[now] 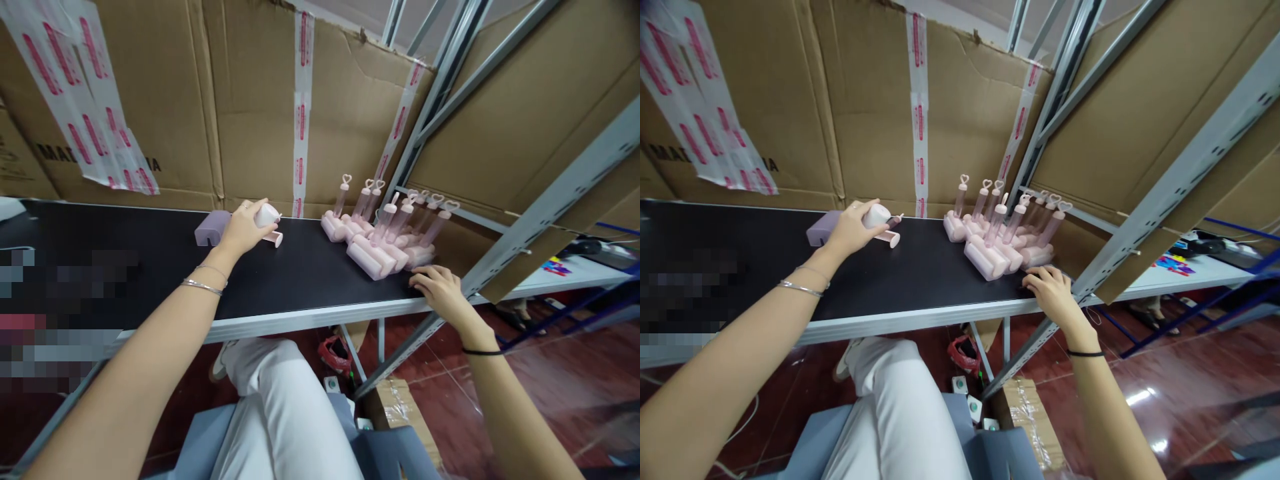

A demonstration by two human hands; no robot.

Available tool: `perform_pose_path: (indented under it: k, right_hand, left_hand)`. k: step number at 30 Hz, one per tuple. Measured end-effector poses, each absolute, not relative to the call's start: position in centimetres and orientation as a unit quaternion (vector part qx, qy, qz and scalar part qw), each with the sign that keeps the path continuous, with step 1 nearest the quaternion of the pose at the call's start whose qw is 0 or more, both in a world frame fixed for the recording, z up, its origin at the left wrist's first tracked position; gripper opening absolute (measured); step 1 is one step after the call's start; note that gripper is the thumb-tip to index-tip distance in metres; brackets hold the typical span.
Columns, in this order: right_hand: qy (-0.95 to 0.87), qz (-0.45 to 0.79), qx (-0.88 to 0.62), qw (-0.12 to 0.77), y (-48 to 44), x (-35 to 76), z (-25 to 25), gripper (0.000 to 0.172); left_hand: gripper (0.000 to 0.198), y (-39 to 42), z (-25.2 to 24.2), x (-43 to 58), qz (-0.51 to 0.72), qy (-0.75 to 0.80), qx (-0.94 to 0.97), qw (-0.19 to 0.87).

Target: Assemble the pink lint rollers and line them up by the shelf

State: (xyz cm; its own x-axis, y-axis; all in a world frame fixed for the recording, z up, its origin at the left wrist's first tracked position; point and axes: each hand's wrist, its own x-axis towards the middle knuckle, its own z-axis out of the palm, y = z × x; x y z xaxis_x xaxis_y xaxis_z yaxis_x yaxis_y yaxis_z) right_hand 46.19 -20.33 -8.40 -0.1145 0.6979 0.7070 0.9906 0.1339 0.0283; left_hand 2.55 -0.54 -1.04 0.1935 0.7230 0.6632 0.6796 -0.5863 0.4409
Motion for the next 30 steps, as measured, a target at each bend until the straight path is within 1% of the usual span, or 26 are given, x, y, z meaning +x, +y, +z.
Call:
perform_pose_path:
  k: [2, 3, 5, 7, 8, 11, 13, 16, 21, 26, 30]
  right_hand:
    - [-0.71, -0.238, -0.581, 0.319, -20.7, 42.8, -6.8, 0.03]
    - [-0.708, -0.232, -0.563, 0.358, -20.7, 40.6, -5.8, 0.03]
    - [-0.721, -0.212, -0.529, 0.394, -20.0, 35.5, -3.4, 0.027]
    - [-0.759, -0.19, -0.483, 0.393, -17.9, 30.3, -1.1, 0.028]
    - [-0.775, -0.173, -0.476, 0.379, -16.4, 27.8, -0.1, 0.028]
    - [-0.787, -0.144, -0.51, 0.315, -10.8, 22.0, 1.7, 0.032]
    - [-0.786, -0.123, -0.53, 0.294, -7.6, 19.8, 1.6, 0.032]
    - [-0.774, -0.107, -0.556, 0.284, -5.1, 18.6, 0.0, 0.033]
    - [-0.763, -0.137, -0.574, 0.265, -5.5, 19.7, -2.0, 0.036]
    - [-0.754, -0.138, -0.595, 0.241, -6.0, 19.7, -1.9, 0.037]
    - [-0.752, -0.139, -0.607, 0.216, -6.2, 19.3, -1.8, 0.037]
  left_hand:
    - [0.065, -0.6, -1.1, 2.6, 0.442, 0.455, 0.773, 0.023]
    - [0.065, -0.6, -1.1, 2.6, 0.44, 0.455, 0.774, 0.022]
    - [0.065, -0.7, -1.2, 2.7, 0.433, 0.453, 0.779, 0.02]
    - [0.064, -0.7, -1.2, 2.7, 0.425, 0.455, 0.782, 0.019]
    - [0.065, -0.8, -1.2, 2.7, 0.421, 0.457, 0.784, 0.018]
    - [0.065, -0.8, -1.3, 2.5, 0.409, 0.462, 0.787, 0.021]
    - [0.065, -0.7, -1.4, 2.4, 0.402, 0.472, 0.785, 0.025]
    - [0.064, -0.9, -1.4, 2.4, 0.378, 0.499, 0.779, 0.027]
    - [0.063, -1.8, -1.1, 3.4, 0.334, 0.519, 0.787, 0.012]
    - [0.061, -2.2, -1.3, 3.9, 0.323, 0.525, 0.788, 0.01]
    - [0.053, -2.4, -1.4, 3.8, 0.317, 0.518, 0.794, 0.0]
